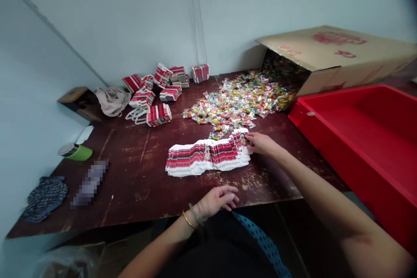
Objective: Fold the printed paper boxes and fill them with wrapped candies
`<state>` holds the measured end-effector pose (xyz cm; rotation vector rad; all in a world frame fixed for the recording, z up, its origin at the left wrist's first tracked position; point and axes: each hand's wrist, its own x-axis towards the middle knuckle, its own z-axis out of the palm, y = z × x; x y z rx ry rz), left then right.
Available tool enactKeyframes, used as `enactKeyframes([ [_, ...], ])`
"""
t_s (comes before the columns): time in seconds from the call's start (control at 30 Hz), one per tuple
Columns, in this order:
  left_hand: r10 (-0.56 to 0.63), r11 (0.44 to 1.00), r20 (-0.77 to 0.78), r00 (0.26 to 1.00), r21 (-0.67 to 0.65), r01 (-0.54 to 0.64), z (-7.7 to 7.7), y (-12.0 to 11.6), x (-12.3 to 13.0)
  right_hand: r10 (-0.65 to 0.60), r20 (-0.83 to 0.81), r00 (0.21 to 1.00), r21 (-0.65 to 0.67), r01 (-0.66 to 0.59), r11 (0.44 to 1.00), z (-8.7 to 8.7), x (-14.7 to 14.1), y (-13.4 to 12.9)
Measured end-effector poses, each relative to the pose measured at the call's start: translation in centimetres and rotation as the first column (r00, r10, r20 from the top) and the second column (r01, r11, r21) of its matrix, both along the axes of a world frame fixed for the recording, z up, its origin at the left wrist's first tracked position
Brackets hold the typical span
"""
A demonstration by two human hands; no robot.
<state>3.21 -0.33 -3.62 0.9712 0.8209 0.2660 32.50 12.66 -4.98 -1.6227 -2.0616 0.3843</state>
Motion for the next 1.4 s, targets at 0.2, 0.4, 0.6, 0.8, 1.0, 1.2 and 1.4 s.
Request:
enactKeyframes([
  [0.2,0.030,0.999,0.036,0.999,-0.014,-0.029,1.0,0.9,0.5,-0.015,0.236,0.972,-0.042,0.026,0.999,1.4,-1.1,-2.4],
  [0.4,0.361,0.918,0.328,0.873,-0.290,-0.271,2.7,1.5,-0.4,0.261,0.129,0.957,0.198,-0.282,0.939,3.1,-7.9,-12.8],
  [0.6,0.281,0.943,0.168,0.945,-0.233,-0.239,1.5,0.4,-0.9,0.166,-0.149,0.975,0.186,-0.137,0.973,2.8,-11.8,-14.8],
  [0.8,0.124,0.969,0.150,0.981,-0.229,-0.087,1.8,-1.1,-1.4,0.217,-0.541,0.812,-0.144,-0.344,0.928,3.5,-12.3,-14.1],
  [1.0,0.051,0.998,0.043,0.998,-0.043,-0.049,2.1,-2.0,-1.4,0.195,-0.744,0.639,-0.327,-0.604,0.727,4.3,-11.7,-15.1],
  [1.2,0.348,0.872,-0.147,0.926,0.412,-0.263,0.7,-4.3,-2.3,-0.138,-0.758,0.637,-0.416,-0.311,0.854,2.9,-13.0,-18.6],
  [1.4,0.211,0.842,-0.126,0.969,0.527,-0.115,0.5,-6.5,-4.4,-0.635,-0.742,0.216,-0.637,-0.521,0.568,1.5,-13.4,-21.8],
])
